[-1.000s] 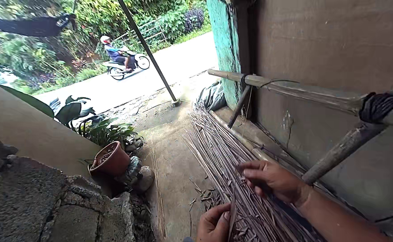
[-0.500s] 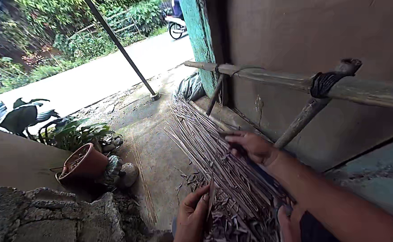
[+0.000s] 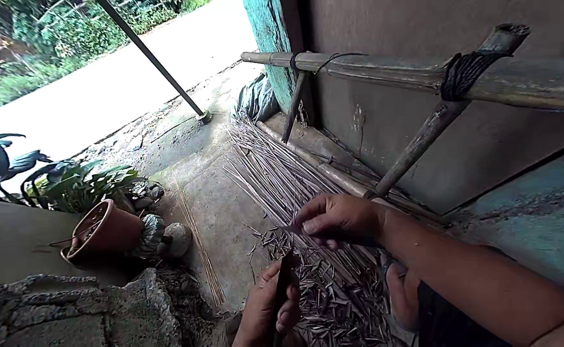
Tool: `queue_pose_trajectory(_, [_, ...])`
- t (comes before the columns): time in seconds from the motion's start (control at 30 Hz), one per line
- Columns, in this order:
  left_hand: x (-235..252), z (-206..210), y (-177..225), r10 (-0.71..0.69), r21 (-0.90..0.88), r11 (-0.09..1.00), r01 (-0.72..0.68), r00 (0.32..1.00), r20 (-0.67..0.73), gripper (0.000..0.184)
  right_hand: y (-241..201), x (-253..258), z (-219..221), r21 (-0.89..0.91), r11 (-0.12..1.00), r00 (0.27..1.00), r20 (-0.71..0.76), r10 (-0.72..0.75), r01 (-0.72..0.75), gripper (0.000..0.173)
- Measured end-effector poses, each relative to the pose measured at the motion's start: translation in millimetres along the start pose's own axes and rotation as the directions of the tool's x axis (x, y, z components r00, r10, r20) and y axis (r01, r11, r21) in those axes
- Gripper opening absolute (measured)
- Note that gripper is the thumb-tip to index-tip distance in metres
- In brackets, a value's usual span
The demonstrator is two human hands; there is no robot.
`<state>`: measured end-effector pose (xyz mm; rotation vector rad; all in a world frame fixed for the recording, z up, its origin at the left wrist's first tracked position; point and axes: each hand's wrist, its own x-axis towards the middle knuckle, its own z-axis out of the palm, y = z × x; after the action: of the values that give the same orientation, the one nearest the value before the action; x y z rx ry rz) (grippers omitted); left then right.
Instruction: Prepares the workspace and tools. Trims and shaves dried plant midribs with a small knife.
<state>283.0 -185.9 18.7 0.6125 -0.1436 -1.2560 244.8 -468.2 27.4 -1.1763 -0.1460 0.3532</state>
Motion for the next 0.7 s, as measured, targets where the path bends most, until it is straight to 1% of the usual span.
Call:
queue_pose_trajectory(0.03, [0.2, -0.2, -0.5, -0.001, 0.009, 1.000, 0.001, 1.000, 0.004, 0.033, 0.4, 0.2, 0.9, -0.008, 1.000, 0.999, 0.047, -0.005, 0.005, 0.029])
queue_pose_trajectory(0.07, [0.2, -0.1, -0.6, -0.003, 0.013, 1.000, 0.003, 1.000, 0.008, 0.034, -1.5, 0.3, -0.6, 0.009, 1.000, 0.999, 0.045, -0.022, 0.022, 0.028])
queue_pose_trajectory(0.1, [-0.1, 0.6, -0.7, -0.008, 0.024, 1.000, 0.008, 1.000, 0.006, 0.034, -5.2, -0.3, -3.6, 0.041, 0.998, 0.999, -0.001, -0.043, 0.043, 0.028])
queue_pose_trajectory(0.2, [0.1, -0.6, -2.8, -0.035, 0.055, 0.998, 0.034, 0.999, 0.003, 0.033, -17.8, -0.5, -19.1, 0.171, 0.977, 0.966, -0.246, -0.080, 0.125, 0.027])
queue_pose_trajectory(0.23, [0.8, -1.2, -3.6, -0.040, 0.064, 0.997, 0.040, 0.999, 0.005, 0.032, -19.5, 0.0, -24.3, 0.191, 0.970, 0.947, -0.310, -0.084, 0.148, 0.026])
queue_pose_trajectory(0.27, [1.2, -0.8, -4.2, -0.040, 0.083, 0.996, 0.040, 0.999, -0.002, 0.031, -20.1, 0.1, -26.4, 0.183, 0.971, 0.935, -0.345, -0.086, 0.157, 0.026])
queue_pose_trajectory(0.3, [1.4, 1.0, -5.0, -0.028, 0.124, 0.992, 0.031, 0.999, -0.032, 0.030, -19.2, -0.6, -25.3, 0.153, 0.977, 0.936, -0.342, -0.086, 0.146, 0.026])
queue_pose_trajectory(0.37, [1.7, 5.9, -7.1, 0.058, 0.299, 0.954, -0.016, 0.989, -0.134, 0.028, -12.2, -2.6, -16.7, 0.053, 0.997, 0.971, -0.233, -0.046, 0.060, 0.029])
queue_pose_trajectory(0.43, [3.3, 10.1, -9.7, 0.204, 0.539, 0.840, -0.054, 0.954, -0.222, 0.027, -4.6, -1.6, -6.6, -0.055, 0.998, 0.993, -0.114, 0.031, -0.037, 0.027])
queue_pose_trajectory(0.47, [3.5, 10.4, -9.9, 0.259, 0.630, 0.775, -0.057, 0.937, -0.234, 0.026, -3.5, -0.4, -3.7, -0.084, 0.995, 0.992, -0.113, 0.048, -0.058, 0.025])
queue_pose_trajectory(0.5, [3.1, 10.6, -9.5, 0.289, 0.680, 0.731, -0.058, 0.929, -0.231, 0.025, -4.7, 0.5, -3.8, -0.080, 0.995, 0.987, -0.157, 0.042, -0.055, 0.024])
queue_pose_trajectory(0.53, [2.2, 10.7, -8.8, 0.289, 0.689, 0.722, -0.062, 0.932, -0.219, 0.025, -8.0, 0.9, -7.5, -0.044, 0.999, 0.974, -0.227, 0.018, -0.029, 0.024])
queue_pose_trajectory(0.63, [-1.5, 11.1, -9.6, 0.253, 0.664, 0.743, -0.080, 0.952, -0.169, 0.024, -20.2, 2.9, -27.5, 0.163, 0.973, 0.889, -0.451, -0.076, 0.166, 0.027])
queue_pose_trajectory(0.67, [-1.9, 11.3, -10.7, 0.261, 0.685, 0.724, -0.083, 0.952, -0.161, 0.024, -21.7, 3.7, -32.2, 0.206, 0.951, 0.856, -0.509, -0.096, 0.229, 0.028])
queue_pose_trajectory(0.7, [-2.1, 11.2, -11.9, 0.283, 0.720, 0.688, -0.087, 0.946, -0.157, 0.024, -21.4, 4.4, -34.4, 0.217, 0.941, 0.831, -0.547, -0.103, 0.259, 0.029])
